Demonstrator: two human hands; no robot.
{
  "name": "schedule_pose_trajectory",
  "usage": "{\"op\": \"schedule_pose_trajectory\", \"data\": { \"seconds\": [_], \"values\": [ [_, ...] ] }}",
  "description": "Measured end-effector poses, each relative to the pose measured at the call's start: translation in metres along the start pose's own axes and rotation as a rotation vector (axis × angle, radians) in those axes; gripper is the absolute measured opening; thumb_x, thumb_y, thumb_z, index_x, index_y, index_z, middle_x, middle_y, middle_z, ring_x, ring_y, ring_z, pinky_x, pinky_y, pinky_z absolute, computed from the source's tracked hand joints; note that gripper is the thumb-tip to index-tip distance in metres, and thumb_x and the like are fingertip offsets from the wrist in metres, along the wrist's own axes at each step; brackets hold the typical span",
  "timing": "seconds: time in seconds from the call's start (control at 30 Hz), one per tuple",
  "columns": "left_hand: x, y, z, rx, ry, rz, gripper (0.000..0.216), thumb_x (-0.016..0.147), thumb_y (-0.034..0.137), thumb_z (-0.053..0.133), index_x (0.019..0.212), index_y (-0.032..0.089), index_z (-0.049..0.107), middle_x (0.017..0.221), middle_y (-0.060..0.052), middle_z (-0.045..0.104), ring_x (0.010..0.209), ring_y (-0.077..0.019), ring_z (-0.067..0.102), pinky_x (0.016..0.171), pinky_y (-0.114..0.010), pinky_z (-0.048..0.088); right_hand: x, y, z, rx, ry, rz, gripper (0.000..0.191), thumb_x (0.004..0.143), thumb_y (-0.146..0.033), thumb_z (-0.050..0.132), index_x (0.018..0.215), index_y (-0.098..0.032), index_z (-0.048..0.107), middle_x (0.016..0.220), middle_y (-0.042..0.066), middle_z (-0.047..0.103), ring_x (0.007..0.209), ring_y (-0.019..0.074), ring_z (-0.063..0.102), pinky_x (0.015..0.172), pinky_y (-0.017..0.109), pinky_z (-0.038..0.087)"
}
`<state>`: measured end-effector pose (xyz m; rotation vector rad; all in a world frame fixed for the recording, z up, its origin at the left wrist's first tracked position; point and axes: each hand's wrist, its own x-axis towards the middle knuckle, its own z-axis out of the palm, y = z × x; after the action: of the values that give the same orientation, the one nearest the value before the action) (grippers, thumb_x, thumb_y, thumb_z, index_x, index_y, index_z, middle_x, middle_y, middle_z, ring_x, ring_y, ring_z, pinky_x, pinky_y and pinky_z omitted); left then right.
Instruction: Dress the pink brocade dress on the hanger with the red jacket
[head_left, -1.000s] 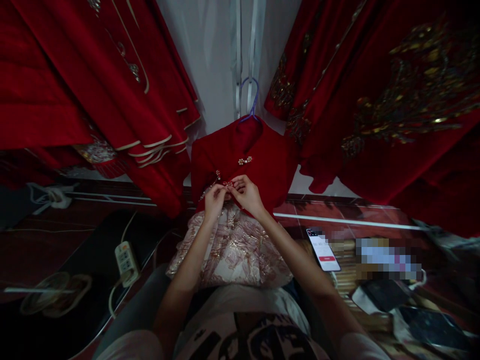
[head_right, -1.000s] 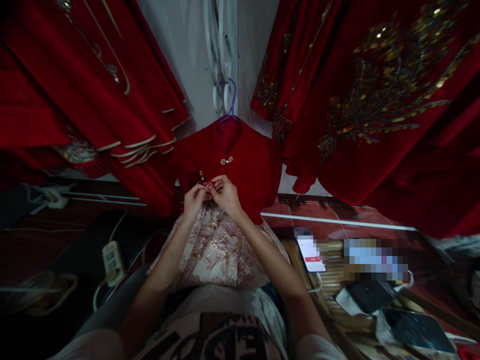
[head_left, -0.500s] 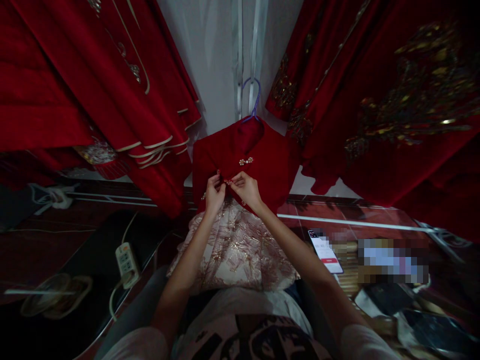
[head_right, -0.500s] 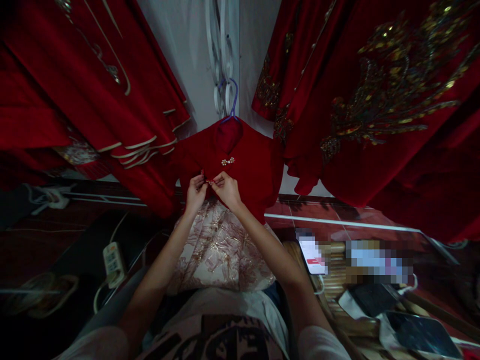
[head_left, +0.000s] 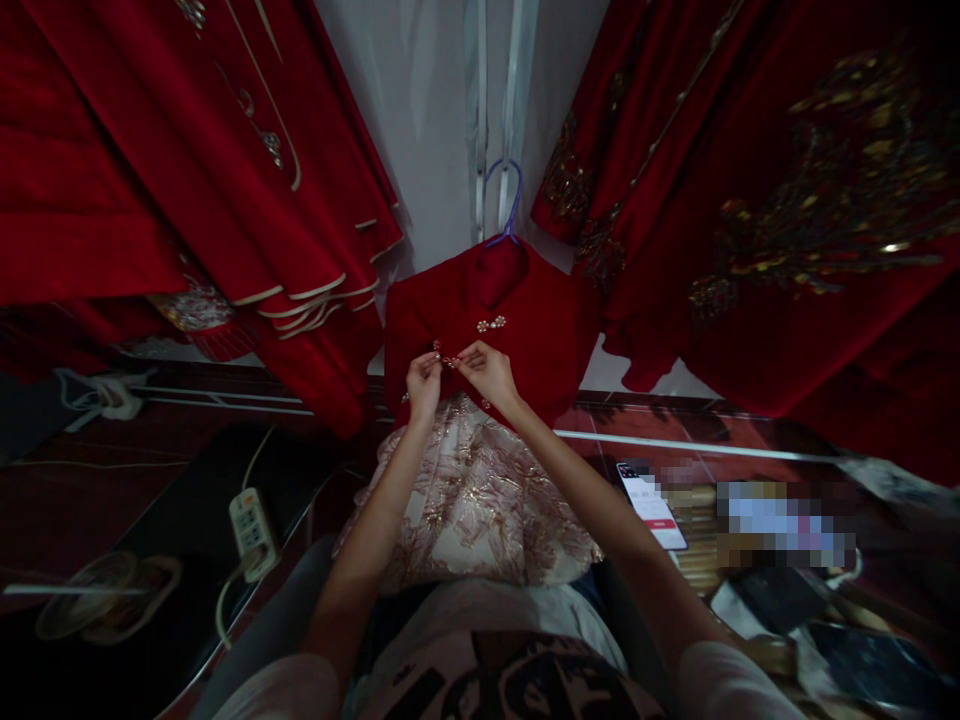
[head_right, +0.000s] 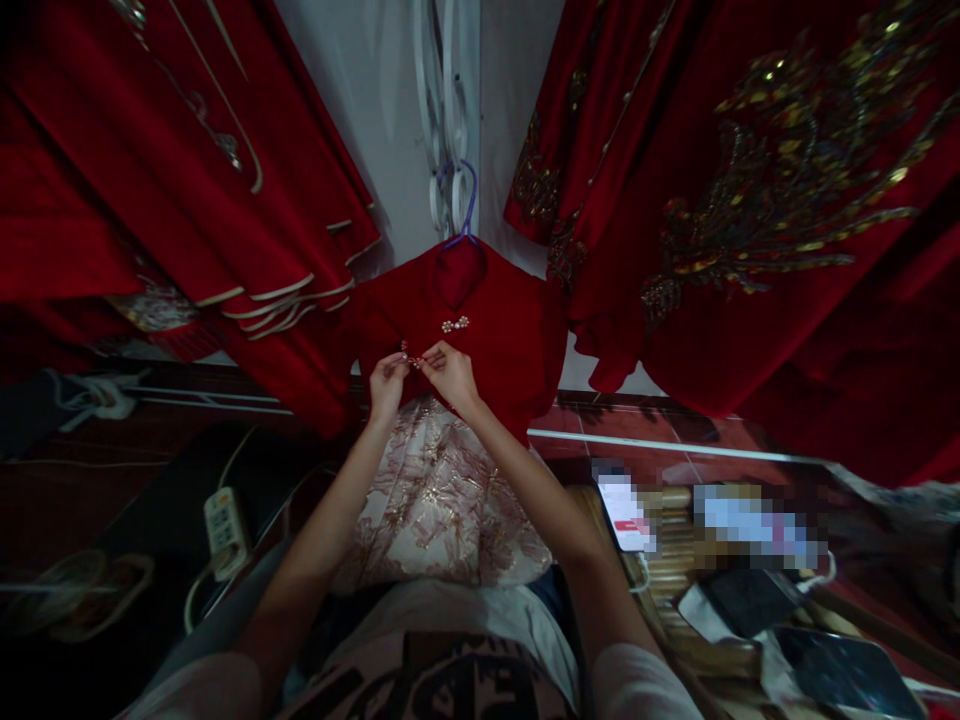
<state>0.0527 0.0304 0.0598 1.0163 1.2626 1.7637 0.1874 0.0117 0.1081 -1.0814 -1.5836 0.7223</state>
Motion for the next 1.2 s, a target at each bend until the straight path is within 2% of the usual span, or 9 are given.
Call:
{"op": "schedule_pose_trajectory", "data": {
  "seconds": [0.17,0.33,0.87,1.2],
  "values": [
    [-0.004,0.001,0.004,-0.065,0.032,-0.081,0.024,0.069,0.025,0.066,0.091,0.014,0.064,0.09,-0.006,0.069,0.085,-0.0121,0.065,0.086,-0.03,0.051,0.007,0.006,0.006,-0.038,0.007,0.011,0.009,0.076,-0.027,0.064,0.078,-0.019,0.062,0.075,0.001,0.068,0.066,0.0118,0.065,0.067,0.024,0.054],
    [-0.008,0.003,0.01,-0.156,0.025,-0.096,0.029,0.068,0.029,0.07,0.091,0.012,0.067,0.092,-0.007,0.071,0.084,-0.0123,0.067,0.088,-0.03,0.051,0.007,0.008,0.01,-0.066,0.035,0.001,0.009,0.077,-0.027,0.062,0.078,-0.019,0.061,0.074,0.001,0.068,0.065,0.0115,0.064,0.065,0.023,0.053],
    [-0.008,0.019,0.004,0.007,-0.062,0.042,0.021,0.065,0.02,0.073,0.085,0.012,0.07,0.086,-0.008,0.073,0.081,-0.0166,0.069,0.089,-0.037,0.054,-0.001,0.01,0.014,-0.042,0.115,-0.004,0.016,0.081,-0.035,0.06,0.077,-0.02,0.06,0.076,0.002,0.069,0.066,0.0138,0.066,0.068,0.025,0.054],
    [-0.005,0.018,-0.002,0.124,-0.084,0.159,0.021,0.068,0.025,0.071,0.085,0.013,0.071,0.085,-0.009,0.073,0.078,-0.0172,0.069,0.084,-0.035,0.055,0.001,0.011,0.017,-0.051,0.124,-0.024,0.018,0.083,-0.037,0.059,0.078,-0.02,0.059,0.078,0.002,0.069,0.067,0.0136,0.066,0.068,0.025,0.054]
  ]
}}
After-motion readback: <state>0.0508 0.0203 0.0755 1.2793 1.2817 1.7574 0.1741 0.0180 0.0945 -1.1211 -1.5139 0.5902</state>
